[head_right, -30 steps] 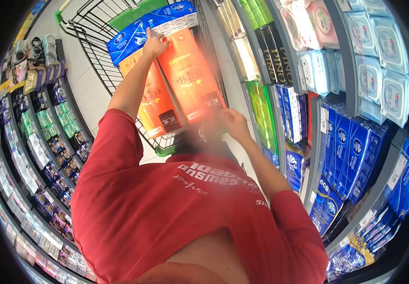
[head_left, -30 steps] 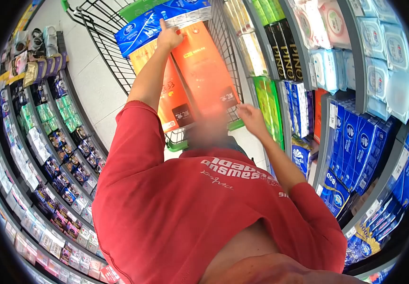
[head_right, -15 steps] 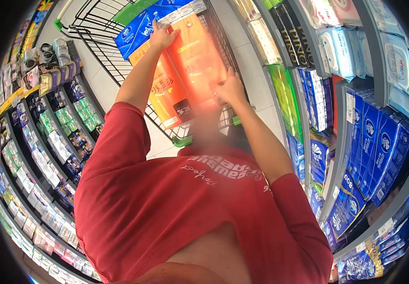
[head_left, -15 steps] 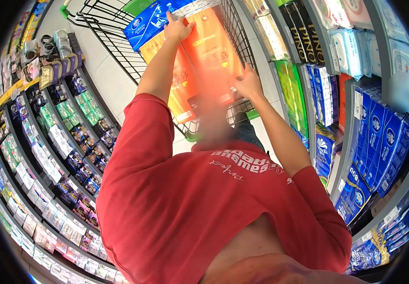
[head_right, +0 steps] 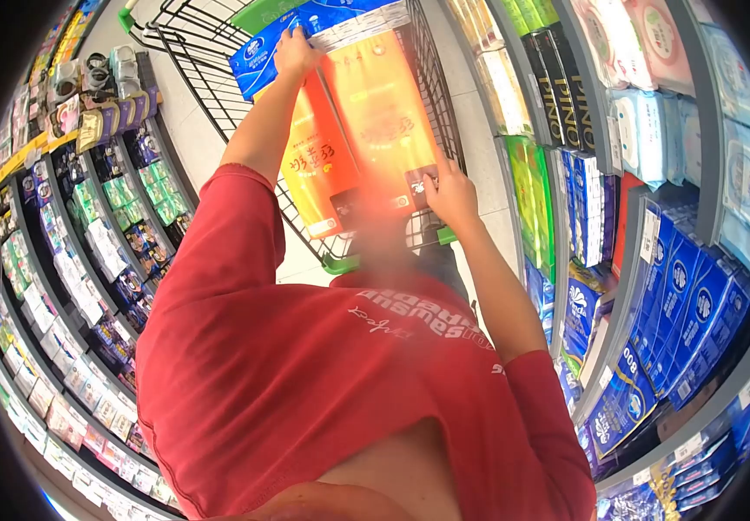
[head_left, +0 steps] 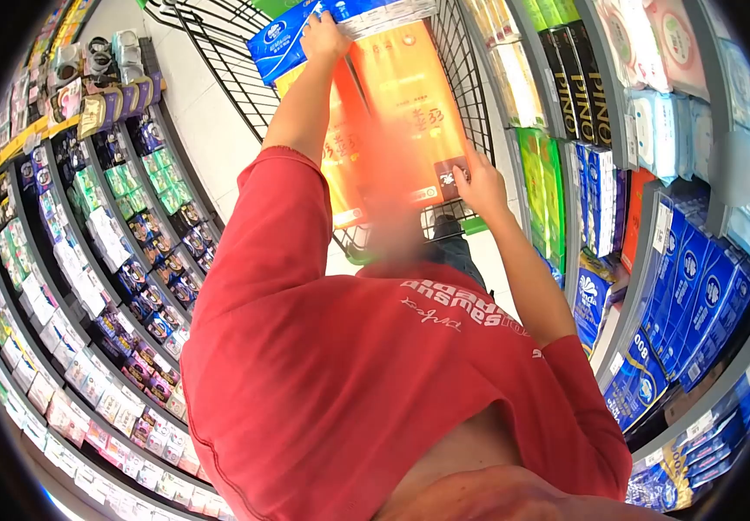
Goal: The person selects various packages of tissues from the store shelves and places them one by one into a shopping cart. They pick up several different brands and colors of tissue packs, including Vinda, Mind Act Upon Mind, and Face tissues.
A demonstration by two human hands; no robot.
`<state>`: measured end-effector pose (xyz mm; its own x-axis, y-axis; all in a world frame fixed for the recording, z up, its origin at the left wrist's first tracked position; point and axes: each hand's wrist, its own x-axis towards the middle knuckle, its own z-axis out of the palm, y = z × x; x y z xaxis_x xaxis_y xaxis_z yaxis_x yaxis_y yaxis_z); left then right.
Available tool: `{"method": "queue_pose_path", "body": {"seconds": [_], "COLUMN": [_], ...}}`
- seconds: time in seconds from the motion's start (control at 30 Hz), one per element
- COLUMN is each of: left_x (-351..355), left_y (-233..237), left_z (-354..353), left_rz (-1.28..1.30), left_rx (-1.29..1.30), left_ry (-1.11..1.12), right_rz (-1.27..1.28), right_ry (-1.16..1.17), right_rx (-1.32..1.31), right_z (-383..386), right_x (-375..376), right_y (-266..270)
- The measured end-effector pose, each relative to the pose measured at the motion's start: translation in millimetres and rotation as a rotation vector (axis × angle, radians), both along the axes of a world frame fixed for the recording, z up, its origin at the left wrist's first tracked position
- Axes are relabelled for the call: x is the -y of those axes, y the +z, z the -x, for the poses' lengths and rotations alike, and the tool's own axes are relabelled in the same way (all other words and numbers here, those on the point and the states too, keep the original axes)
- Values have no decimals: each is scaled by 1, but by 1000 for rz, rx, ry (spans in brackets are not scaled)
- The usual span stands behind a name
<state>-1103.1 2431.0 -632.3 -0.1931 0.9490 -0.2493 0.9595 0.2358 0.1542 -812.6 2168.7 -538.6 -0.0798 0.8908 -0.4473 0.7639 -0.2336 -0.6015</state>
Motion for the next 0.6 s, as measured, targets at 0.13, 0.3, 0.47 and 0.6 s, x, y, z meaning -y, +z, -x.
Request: {"method": "queue_pose_path", "body": {"seconds": [0.13,0.3,0.47,0.6], "left_x": [-4,-8,-10,-10], "left_y": [-2,-1,-6,2], "left_z": [15,9,14,11], "left_rz": [77,80,-2,-59], "left_rx": [-92,-132,-187,-213], "left_ry": [-49,-105,-211,-260], "right_rz": [-319,-465,-518,-521], "right_ry": [109,273,289,306], "right_rx": [39,141,171,161], "right_z": [-3,-6,-12,-18], "right_x": [18,22,17,12], "right_y": [-19,-23,-26,-26]}}
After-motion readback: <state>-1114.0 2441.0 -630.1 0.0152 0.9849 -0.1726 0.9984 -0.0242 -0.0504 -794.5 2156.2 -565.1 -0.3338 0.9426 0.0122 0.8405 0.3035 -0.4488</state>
